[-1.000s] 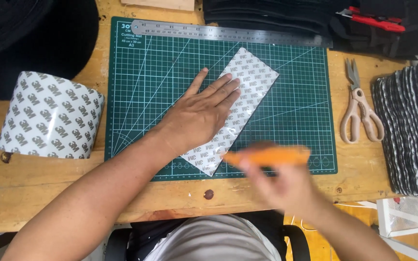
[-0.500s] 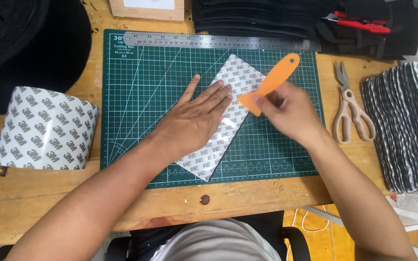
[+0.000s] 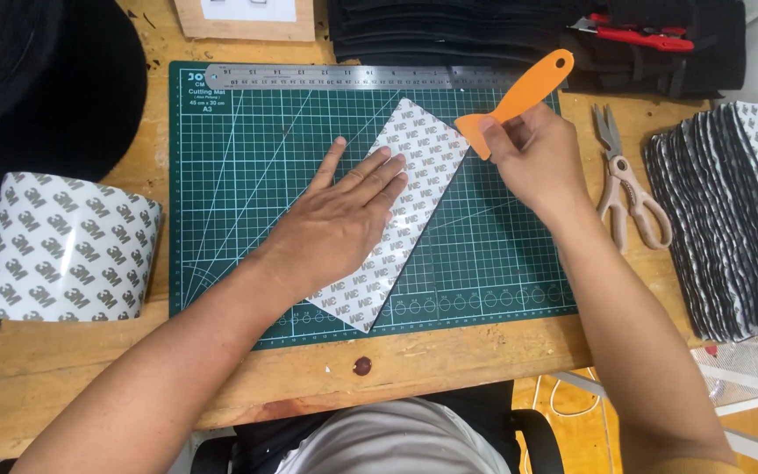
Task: Cutting adhesive tape and applying it to rectangular components using a scraper tool to ensure adhesion.
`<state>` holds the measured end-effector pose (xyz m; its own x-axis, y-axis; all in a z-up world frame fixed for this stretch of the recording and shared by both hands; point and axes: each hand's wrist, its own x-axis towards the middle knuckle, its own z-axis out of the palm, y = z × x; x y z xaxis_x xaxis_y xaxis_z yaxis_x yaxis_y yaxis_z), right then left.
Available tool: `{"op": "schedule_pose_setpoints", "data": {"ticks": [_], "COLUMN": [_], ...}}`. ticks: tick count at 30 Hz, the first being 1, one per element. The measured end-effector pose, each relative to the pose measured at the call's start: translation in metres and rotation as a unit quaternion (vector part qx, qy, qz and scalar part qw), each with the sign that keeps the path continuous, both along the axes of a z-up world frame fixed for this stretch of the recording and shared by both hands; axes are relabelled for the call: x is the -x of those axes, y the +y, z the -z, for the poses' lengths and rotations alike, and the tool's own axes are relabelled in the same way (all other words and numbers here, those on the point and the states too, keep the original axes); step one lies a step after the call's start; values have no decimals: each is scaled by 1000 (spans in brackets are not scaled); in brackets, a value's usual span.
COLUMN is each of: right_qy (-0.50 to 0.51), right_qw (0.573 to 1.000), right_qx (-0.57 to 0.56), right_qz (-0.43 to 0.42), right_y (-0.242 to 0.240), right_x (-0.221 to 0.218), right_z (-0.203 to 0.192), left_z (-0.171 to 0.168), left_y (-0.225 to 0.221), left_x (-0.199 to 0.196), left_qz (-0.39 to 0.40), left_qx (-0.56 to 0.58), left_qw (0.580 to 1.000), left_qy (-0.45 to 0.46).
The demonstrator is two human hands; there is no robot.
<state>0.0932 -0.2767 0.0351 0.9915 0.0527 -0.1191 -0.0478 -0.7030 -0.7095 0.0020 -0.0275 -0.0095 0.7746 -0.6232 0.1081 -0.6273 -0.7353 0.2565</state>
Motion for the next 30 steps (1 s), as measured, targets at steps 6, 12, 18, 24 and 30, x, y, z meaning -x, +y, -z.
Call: {"op": "schedule_pose_setpoints", "data": {"ticks": [6,12,18,24,30], "right_qy": [-259,-348,-388,-348,-323], "right_qw": [963,906,858,838,814], "right_qx": [48,31,143,200,199], "right_qz": [-65,-240,-306,-370,-440], "right_y": [-18,0,19,21,20], "right_x": [8,13,30,55,90], "right_z": [16,13,7,5,0], "left_z": [0,-18,-11,-18,-15], "left_y": [-4,0,8,7,6], "left_x": [3,7,-6,-3,0], "left_qz": [-34,-68,-58,-63,-69], "left_qx": [-8,85,93,88,76], "left_qw": [999,994,992,992,992], "left_qy": [-19,-28,-69,-70,-73]}}
